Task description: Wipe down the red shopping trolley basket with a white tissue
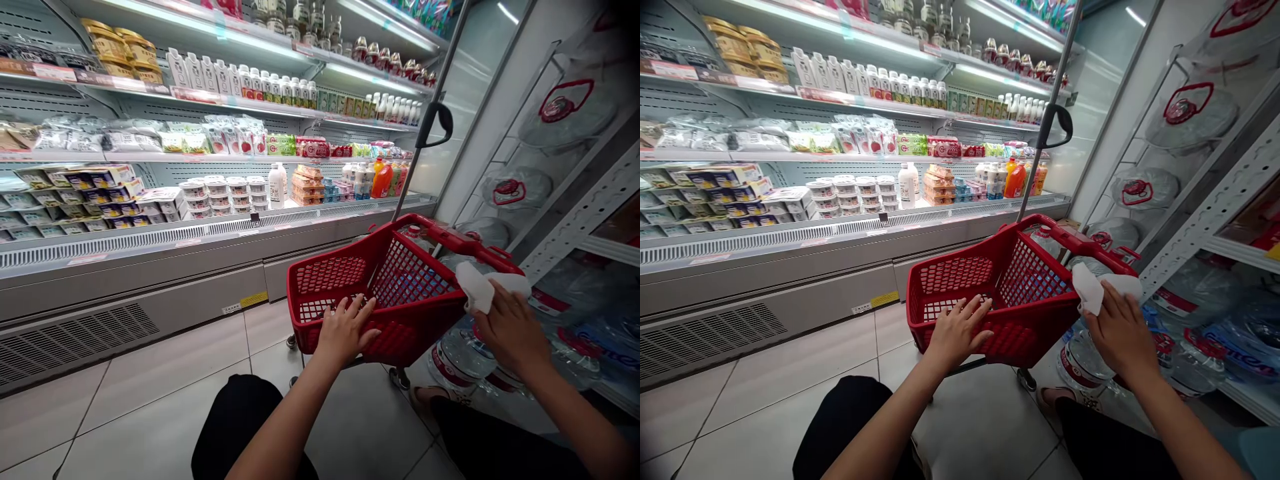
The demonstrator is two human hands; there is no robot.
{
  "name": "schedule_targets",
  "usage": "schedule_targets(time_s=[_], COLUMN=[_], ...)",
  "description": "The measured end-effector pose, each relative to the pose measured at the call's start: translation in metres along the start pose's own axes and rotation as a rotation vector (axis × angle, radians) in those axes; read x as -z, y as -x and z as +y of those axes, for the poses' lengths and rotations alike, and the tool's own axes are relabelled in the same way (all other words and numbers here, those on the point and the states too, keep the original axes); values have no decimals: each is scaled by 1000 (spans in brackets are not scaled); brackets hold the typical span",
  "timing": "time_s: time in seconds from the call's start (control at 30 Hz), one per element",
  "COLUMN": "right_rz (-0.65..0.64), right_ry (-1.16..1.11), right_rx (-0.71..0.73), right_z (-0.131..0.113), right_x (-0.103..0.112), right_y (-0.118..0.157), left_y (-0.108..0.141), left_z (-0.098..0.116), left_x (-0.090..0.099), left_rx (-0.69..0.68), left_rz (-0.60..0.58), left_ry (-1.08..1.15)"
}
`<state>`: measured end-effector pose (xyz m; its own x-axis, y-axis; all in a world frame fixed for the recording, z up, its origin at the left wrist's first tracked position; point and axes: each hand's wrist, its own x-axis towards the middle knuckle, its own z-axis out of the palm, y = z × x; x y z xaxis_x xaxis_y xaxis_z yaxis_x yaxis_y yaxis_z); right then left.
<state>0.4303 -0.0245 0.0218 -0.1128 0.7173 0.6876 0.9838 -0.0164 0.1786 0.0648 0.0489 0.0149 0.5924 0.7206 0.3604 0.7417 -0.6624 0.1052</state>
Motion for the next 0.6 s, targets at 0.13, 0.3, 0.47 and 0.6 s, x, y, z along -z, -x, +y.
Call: schedule_targets(time_s=[0.13, 0.3, 0.47, 0.6], right_rz=[-5, -52, -104, -116], right_ry=[-29, -95, -197, -153], right_rx=[-42, 140, 304, 280], right_z=[-26, -109, -158, -119], right_x=[-7, -19, -16, -9], right_y=[1, -2, -5, -1], left_y=[-1, -2, -1, 0], left_z=[1, 2, 1, -2], left_x=[1, 2, 3, 5], left_rx=[27, 37, 40, 36], left_rz=[-6, 7, 28, 24], left_ry=[7, -34, -54, -62])
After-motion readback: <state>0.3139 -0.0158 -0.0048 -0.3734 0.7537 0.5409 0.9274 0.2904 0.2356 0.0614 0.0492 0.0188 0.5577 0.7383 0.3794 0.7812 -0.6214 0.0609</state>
